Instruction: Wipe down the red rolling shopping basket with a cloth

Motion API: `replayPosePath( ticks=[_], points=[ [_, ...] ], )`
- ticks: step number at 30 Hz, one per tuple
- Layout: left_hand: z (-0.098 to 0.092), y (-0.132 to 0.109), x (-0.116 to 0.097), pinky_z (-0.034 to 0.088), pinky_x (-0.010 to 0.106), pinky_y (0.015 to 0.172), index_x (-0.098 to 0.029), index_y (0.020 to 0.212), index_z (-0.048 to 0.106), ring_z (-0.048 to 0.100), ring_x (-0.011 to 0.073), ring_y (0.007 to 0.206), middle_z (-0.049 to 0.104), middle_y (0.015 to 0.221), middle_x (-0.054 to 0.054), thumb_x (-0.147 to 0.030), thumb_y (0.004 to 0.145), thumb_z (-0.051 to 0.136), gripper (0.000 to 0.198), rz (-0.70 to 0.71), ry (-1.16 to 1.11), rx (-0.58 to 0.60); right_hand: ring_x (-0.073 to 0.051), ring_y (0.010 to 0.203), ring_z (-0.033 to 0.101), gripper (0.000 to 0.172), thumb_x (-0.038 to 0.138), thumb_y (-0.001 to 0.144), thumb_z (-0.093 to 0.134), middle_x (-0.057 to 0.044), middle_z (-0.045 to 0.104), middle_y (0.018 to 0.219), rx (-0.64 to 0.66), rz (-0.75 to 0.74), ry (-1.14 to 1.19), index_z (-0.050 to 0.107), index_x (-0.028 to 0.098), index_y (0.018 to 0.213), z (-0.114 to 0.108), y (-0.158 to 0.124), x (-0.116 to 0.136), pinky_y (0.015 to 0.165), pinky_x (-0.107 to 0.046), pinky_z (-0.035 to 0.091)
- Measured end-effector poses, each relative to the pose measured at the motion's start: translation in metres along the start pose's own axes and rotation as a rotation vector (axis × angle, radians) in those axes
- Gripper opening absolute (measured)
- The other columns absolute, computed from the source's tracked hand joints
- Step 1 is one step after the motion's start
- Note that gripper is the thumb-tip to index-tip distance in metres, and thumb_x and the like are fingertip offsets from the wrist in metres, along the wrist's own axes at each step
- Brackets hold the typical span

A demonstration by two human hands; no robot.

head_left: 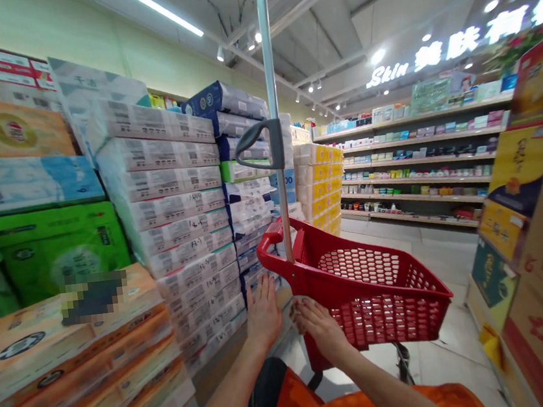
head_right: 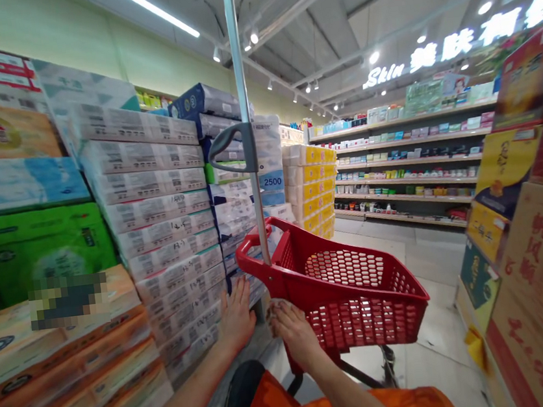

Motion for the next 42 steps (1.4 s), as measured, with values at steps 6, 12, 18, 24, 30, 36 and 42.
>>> replayPosePath(
  ticks=[6,12,18,24,30,36,42],
  points=[
    [-0.002,0.001,-0.024,0.015,0.047,0.107,-0.009,0.135,0.026,0.017,0.0229,0.133,0.025,0.143,0.011,-0.015,0.070,0.041,0.067,0.035,-0.019,-0.007,-0.020,0.126,0.032,0.036,0.009,0.085,0.038,-0.005,0.053,0.123,0.034,0.152,-0.020,0.057,0.020,0.114,-0.022,0.042,-0.034,0.101,-0.044,0.033],
    [0.011,-0.009,-0.050,0.018,0.047,0.107,-0.011,0.134,0.030,0.019,0.0227,0.132,0.026,0.143,0.009,-0.017,0.072,0.040,0.063,0.201,-0.005,0.001,-0.019,0.115,0.046,0.035,0.008,0.082,0.043,-0.004,0.062,0.111,0.164,0.136,-0.024,0.060,0.022,0.109,-0.003,-0.026,-0.027,0.096,-0.038,0.041],
    [0.016,-0.007,-0.075,0.017,0.048,0.107,-0.010,0.134,0.031,0.018,0.0238,0.132,0.026,0.142,0.011,-0.014,0.070,0.041,0.065,0.262,-0.064,-0.013,-0.019,0.127,0.030,0.045,0.003,0.082,0.035,-0.005,0.050,0.127,0.088,0.255,-0.090,0.053,0.021,0.119,-0.039,-0.008,-0.056,0.102,-0.042,0.032],
    [0.020,-0.009,-0.106,0.017,0.046,0.107,-0.012,0.133,0.032,0.018,0.0225,0.132,0.025,0.143,0.008,-0.017,0.071,0.040,0.063,0.365,-0.099,0.029,-0.021,0.117,0.045,0.038,0.005,0.080,0.040,-0.004,0.060,0.114,0.197,0.244,-0.117,0.061,0.021,0.107,-0.033,-0.054,-0.060,0.095,-0.040,0.041],
    [0.021,-0.005,-0.138,0.015,0.047,0.108,-0.011,0.133,0.031,0.016,0.0220,0.133,0.023,0.144,0.008,-0.020,0.074,0.039,0.060,0.419,-0.129,0.102,-0.021,0.126,0.032,0.044,0.005,0.083,0.033,-0.006,0.049,0.127,0.142,0.349,-0.201,0.052,0.020,0.121,-0.071,-0.069,-0.084,0.099,-0.043,0.035],
    [0.022,-0.002,-0.166,0.012,0.047,0.108,-0.011,0.133,0.031,0.011,0.0215,0.134,0.021,0.144,0.009,-0.024,0.076,0.039,0.059,0.493,-0.132,0.107,-0.022,0.118,0.044,0.043,0.000,0.079,0.036,-0.005,0.058,0.117,0.219,0.377,-0.275,0.062,0.019,0.107,-0.076,-0.107,-0.100,0.094,-0.040,0.041],
    [0.027,-0.001,-0.190,0.013,0.049,0.107,-0.010,0.134,0.029,0.013,0.0231,0.133,0.022,0.144,0.011,-0.024,0.077,0.039,0.060,0.570,-0.112,0.136,-0.021,0.122,0.039,0.044,0.002,0.081,0.033,-0.006,0.053,0.124,0.135,0.416,-0.379,0.056,0.018,0.115,-0.102,-0.131,-0.111,0.096,-0.039,0.037]
  ],
)
Point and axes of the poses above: each hand's wrist, its own y-axis towards the middle knuckle, its own z-axis out of the palm, x = y × z, the point moved 5 cm from there along y, towards the middle knuckle
